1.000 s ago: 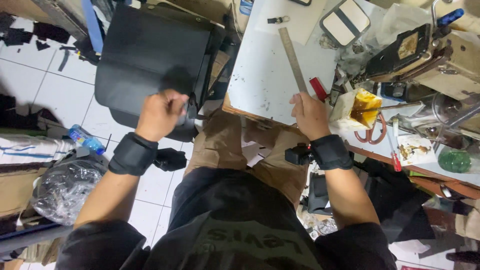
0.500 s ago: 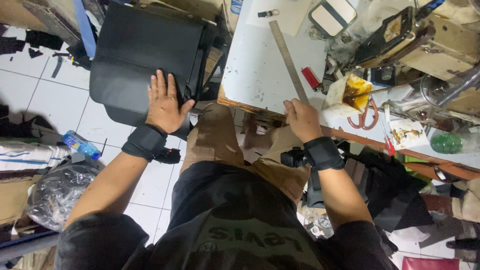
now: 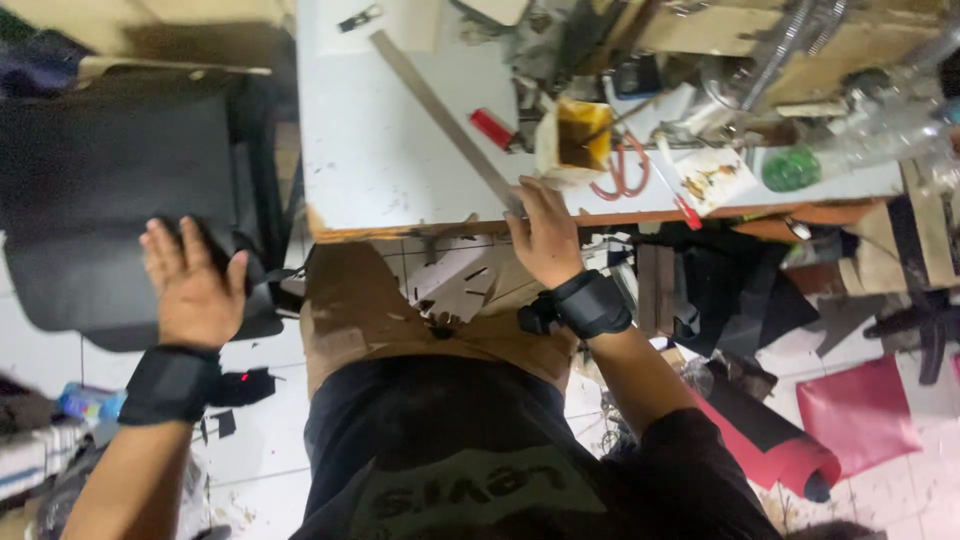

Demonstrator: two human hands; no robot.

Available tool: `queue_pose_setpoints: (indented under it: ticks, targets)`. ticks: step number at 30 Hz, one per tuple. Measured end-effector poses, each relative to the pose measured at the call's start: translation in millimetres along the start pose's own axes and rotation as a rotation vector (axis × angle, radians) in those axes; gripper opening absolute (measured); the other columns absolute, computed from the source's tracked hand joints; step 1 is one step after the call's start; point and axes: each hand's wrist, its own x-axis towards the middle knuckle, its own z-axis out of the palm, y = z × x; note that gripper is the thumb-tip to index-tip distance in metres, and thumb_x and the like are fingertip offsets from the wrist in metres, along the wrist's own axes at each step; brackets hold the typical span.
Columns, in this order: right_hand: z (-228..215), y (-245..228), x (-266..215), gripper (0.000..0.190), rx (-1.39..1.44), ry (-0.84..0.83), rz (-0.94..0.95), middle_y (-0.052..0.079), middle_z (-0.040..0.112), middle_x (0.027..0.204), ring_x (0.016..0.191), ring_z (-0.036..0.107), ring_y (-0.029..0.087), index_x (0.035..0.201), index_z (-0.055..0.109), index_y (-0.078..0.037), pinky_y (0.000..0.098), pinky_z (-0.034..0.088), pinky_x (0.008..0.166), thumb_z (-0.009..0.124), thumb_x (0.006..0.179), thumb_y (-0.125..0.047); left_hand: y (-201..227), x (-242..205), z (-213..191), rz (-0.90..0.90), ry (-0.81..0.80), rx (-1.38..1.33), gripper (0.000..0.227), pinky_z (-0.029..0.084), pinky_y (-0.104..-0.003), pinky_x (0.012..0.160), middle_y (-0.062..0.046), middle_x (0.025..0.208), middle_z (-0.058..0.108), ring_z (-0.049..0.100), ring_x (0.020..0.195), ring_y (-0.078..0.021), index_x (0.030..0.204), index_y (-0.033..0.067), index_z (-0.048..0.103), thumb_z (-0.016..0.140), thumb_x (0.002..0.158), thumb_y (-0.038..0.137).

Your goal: The person applies adhesive to leather components and assembles a small pouch or wallet.

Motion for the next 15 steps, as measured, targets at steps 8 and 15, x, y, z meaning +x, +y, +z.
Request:
queue_pose_setpoints:
  ticks: [8,15]
  targets:
    - [-7.4,9.4,5.1,0.063,0.097,-0.141,-0.003,0.023,0.036,0.163,0.145,0.043,0.043,0.155,0.040,-0.007,0.0491,0.041,0.116,0.066,0.099,-0.014,13.2,4.8,-2.2,-0.061,-0.029,0.009,0.083,0.012,-0.065,0.127,-0.046,0.165,0.011,0.008,0.155,-0.0623,0.163,-0.0123,0.026,0.050,0.108,0.045]
    - [-1.0,24.5,-1.3,0.071,0.213,-0.115,0.006,0.026,0.026,0.167,0.149,0.039,0.042,0.160,0.028,-0.007,0.0483,0.039,0.119,0.066,0.101,-0.017,8.8,2.1,-1.4,-0.073,-0.053,0.020,0.080,0.013,-0.062,0.128,-0.048,0.165,0.010,0.006,0.155,-0.0631,0.163,-0.0139,0.026,0.049,0.109,0.041]
